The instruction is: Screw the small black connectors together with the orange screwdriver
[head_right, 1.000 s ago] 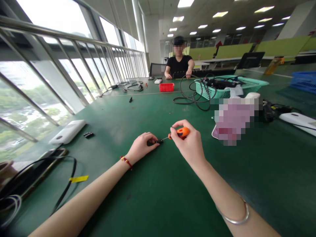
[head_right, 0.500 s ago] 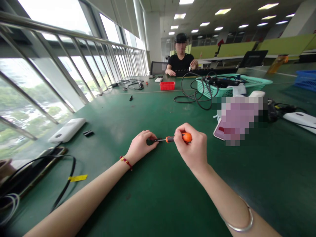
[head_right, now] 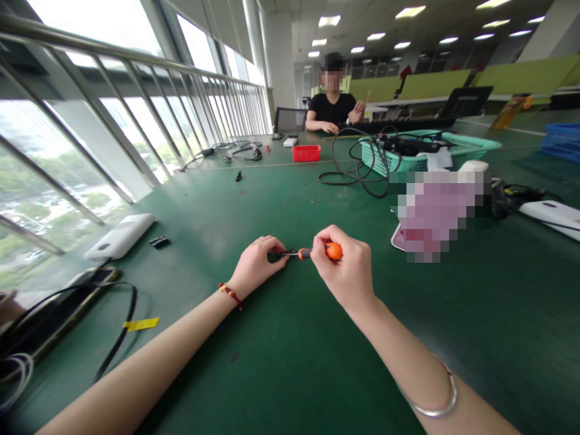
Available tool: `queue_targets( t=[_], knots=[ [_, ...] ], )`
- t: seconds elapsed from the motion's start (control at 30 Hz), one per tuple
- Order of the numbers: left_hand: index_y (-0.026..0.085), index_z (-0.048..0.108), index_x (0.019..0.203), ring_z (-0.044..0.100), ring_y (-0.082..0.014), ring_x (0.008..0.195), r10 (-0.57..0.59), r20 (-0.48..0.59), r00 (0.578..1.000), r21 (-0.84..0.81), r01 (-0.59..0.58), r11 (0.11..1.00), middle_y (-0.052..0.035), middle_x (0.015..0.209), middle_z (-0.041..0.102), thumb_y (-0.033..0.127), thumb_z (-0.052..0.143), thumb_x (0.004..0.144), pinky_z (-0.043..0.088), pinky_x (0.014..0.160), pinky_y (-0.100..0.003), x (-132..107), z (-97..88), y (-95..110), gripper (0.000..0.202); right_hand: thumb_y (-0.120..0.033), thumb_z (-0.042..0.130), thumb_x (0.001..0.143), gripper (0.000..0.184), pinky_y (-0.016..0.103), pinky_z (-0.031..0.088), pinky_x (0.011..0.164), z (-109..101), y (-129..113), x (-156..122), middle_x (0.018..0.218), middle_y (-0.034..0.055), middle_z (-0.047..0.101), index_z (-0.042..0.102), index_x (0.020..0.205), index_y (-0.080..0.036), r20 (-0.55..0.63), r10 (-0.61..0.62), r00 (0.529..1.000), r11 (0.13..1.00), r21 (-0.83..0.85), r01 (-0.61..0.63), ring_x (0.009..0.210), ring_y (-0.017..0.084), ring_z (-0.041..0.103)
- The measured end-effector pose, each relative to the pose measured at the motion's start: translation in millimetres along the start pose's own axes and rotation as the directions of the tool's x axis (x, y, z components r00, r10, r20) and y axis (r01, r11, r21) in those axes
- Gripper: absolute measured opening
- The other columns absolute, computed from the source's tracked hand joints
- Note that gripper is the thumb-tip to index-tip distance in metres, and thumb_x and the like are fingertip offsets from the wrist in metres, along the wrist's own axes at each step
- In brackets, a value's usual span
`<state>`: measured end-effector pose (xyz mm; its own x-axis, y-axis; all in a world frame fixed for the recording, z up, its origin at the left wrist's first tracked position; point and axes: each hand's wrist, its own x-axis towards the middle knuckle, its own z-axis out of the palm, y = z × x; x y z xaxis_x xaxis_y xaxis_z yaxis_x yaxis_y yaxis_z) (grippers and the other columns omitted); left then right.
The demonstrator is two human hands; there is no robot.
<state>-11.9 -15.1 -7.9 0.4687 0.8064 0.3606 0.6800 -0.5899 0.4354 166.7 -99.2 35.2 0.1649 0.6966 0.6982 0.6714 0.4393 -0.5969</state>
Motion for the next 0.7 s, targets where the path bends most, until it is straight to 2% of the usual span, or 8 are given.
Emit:
queue_targets(
  t=[0.27,0.37,0.47,0.6,0.7],
  knots=[
    [0.019,0.056,0.072,0.057,-0.0175,0.078,-0.006,0.005,1.0,-0.006,0.006,1.0,-0.001,0.079,0.063,0.019,0.062,0.074,0.046,0.07,-0.03,-0.6,-1.3,1.8,0.006,-0.024,0.049,0.083,0.017,0.022,0.037,0.052,1.4,0.2,0.0,0.058,-0.0013,0.058,0.052,0.066,-0.02,0.003,-0.038,0.999,0.999,-0.028,0.038,0.05,0.01,0.05],
    [0.019,0.057,0.072,0.057,-0.017,0.078,-0.002,0.012,1.0,-0.014,0.002,1.0,-0.0011,0.08,0.062,0.019,0.061,0.074,0.046,0.07,-0.029,-0.6,-1.3,1.7,0.005,-0.029,0.05,0.084,0.02,0.022,0.036,0.051,0.9,-1.6,-1.1,0.058,-0.0011,0.058,0.053,0.067,-0.02,0.024,-0.068,0.997,0.994,-0.089,0.07,0.049,0.01,0.05],
    [0.019,0.057,0.072,0.057,-0.0168,0.078,0.01,0.015,1.0,-0.016,-0.009,1.0,-0.0013,0.08,0.062,0.018,0.061,0.073,0.046,0.07,-0.028,-0.5,-1.2,1.2,0.005,-0.036,0.053,0.084,0.022,0.023,0.033,0.047,0.4,-3.1,-2.9,0.052,-0.0025,0.053,0.054,0.068,-0.02,0.041,-0.046,0.998,0.989,-0.137,0.051,0.045,0.01,0.047],
    [0.019,0.058,0.073,0.057,-0.0171,0.079,0.017,0.015,1.0,-0.013,-0.017,1.0,-0.0017,0.081,0.062,0.018,0.06,0.074,0.046,0.07,-0.029,-0.9,-1.4,0.7,0.003,-0.031,0.059,0.079,0.011,0.022,0.037,0.049,1.9,-3.9,-4.2,0.061,-0.0027,0.055,0.055,0.08,-0.021,0.023,0.044,0.999,0.999,-0.007,-0.043,0.048,0.009,0.048],
    [0.019,0.058,0.074,0.057,-0.0171,0.079,0.019,0.02,1.0,-0.012,-0.019,1.0,-0.0016,0.081,0.062,0.019,0.06,0.074,0.046,0.07,-0.029,-1.1,-2.3,2.0,0.002,-0.025,0.061,0.075,0.027,0.023,0.043,0.055,4.2,-3.9,-4.6,0.071,-0.0031,0.052,0.051,0.1,-0.021,0.042,0.069,0.997,0.986,0.152,-0.075,0.056,0.011,0.051]
  ],
)
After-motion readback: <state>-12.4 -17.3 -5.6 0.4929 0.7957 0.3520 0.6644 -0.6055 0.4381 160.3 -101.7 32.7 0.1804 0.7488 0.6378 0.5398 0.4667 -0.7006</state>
